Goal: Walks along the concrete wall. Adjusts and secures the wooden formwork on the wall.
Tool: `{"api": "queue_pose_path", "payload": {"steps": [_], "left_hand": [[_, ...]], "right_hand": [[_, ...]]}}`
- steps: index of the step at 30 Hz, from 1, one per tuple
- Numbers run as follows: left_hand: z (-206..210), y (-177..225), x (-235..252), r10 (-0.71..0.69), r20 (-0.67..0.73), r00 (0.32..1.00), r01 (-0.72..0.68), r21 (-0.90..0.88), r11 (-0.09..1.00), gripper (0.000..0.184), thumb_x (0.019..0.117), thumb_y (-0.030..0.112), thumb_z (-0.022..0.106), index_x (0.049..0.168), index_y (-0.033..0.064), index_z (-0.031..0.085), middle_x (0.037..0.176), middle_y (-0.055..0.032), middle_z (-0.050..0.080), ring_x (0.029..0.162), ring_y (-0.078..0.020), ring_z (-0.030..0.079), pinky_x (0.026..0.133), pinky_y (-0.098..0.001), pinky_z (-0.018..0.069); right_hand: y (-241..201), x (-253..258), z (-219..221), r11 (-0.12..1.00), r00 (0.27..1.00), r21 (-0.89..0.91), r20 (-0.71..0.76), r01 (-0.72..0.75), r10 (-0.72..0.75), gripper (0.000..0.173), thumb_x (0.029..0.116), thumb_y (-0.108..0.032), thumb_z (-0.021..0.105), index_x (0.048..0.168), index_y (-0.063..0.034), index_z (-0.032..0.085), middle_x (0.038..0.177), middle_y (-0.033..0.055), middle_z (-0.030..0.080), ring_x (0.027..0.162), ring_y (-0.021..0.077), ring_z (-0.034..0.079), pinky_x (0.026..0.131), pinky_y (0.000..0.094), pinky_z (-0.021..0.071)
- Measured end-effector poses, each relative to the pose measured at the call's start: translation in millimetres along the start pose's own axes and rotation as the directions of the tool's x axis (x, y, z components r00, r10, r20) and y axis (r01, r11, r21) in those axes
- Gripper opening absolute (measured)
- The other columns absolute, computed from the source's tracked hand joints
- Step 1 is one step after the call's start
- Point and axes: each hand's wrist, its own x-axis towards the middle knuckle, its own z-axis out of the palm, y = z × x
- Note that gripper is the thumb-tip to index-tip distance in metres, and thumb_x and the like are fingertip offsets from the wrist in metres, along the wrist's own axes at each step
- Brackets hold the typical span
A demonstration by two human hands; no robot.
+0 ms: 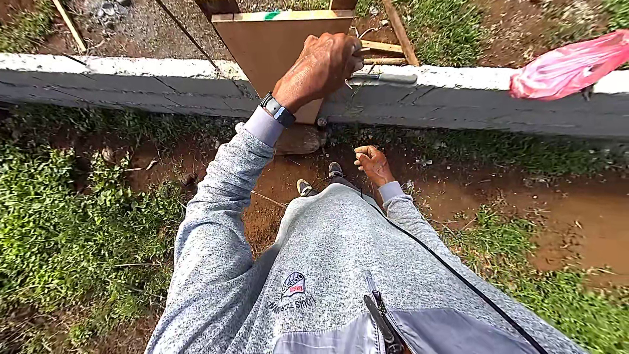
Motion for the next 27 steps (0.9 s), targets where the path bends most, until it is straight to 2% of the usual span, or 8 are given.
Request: {"api": "queue_pose_path", "payload": {"steps": [3,11,16,20,24,27], "left_hand": [[5.0,-3.3,3.0,0.001,0.000,1.000,-0.001,-0.014,1.000,0.029,0.1044,0.037,0.050,0.100,0.0155,0.068,0.088,0.0001,0.069,0.089,-0.0188,0.066,0.090,-0.0533,0.0449],[13.8,-6.6,0.4,-0.002,-0.007,1.000,0.002,-0.031,1.000,0.030,0.1043,0.039,0.049,0.103,0.0167,0.069,0.089,0.0016,0.070,0.091,-0.0168,0.067,0.094,-0.0533,0.0453],[14.9,-5.8,-4.1,-0.006,-0.008,1.000,0.005,-0.057,0.998,0.029,0.1042,0.038,0.049,0.103,0.0168,0.069,0.089,0.0018,0.069,0.091,-0.0163,0.066,0.094,-0.0532,0.0449],[16.4,-4.2,-7.5,0.010,-0.011,1.000,-0.010,-0.048,0.999,0.030,0.1049,0.039,0.049,0.099,0.0161,0.067,0.085,0.0011,0.066,0.087,-0.0175,0.065,0.087,-0.0518,0.0452],[18.6,-4.3,-9.9,0.005,-0.005,1.000,-0.005,-0.068,0.998,0.030,0.1050,0.039,0.049,0.102,0.0172,0.068,0.086,0.0031,0.068,0.087,-0.0150,0.065,0.089,-0.0512,0.0461],[20.1,-5.1,-11.5,-0.001,-0.002,1.000,0.001,-0.073,0.997,0.029,0.1052,0.039,0.048,0.102,0.0172,0.068,0.086,0.0030,0.067,0.087,-0.0153,0.065,0.090,-0.0513,0.0460]], "right_hand": [[2.9,2.5,-0.8,1.000,1.000,0.010,-0.007,0.006,-0.006,0.030,0.1076,-0.026,0.054,0.132,-0.0096,0.061,0.121,0.0154,0.070,0.095,0.0294,0.073,0.083,0.0520,0.0607],[-2.3,-1.3,-4.2,1.000,0.999,-0.013,0.022,-0.027,0.027,0.033,0.1077,-0.028,0.053,0.134,-0.0096,0.060,0.121,0.0182,0.069,0.097,0.0326,0.073,0.085,0.0545,0.0598],[3.0,4.1,-5.2,1.000,0.999,-0.015,0.028,-0.019,0.020,0.031,0.1078,-0.028,0.054,0.133,-0.0101,0.061,0.122,0.0167,0.069,0.097,0.0315,0.073,0.084,0.0534,0.0606],[3.7,5.4,-6.1,1.000,0.999,-0.019,0.032,-0.024,0.025,0.031,0.1077,-0.029,0.054,0.133,-0.0112,0.061,0.122,0.0161,0.070,0.097,0.0314,0.073,0.084,0.0533,0.0606],[2.3,5.3,-6.0,0.999,0.999,-0.019,0.038,-0.036,0.037,0.032,0.1079,-0.028,0.054,0.133,-0.0108,0.061,0.123,0.0163,0.069,0.097,0.0311,0.073,0.085,0.0532,0.0604],[2.1,-1.0,-6.9,0.998,0.997,-0.012,0.040,-0.060,0.060,0.031,0.1075,-0.031,0.055,0.133,-0.0144,0.061,0.122,0.0148,0.070,0.095,0.0311,0.073,0.083,0.0531,0.0603]]}}
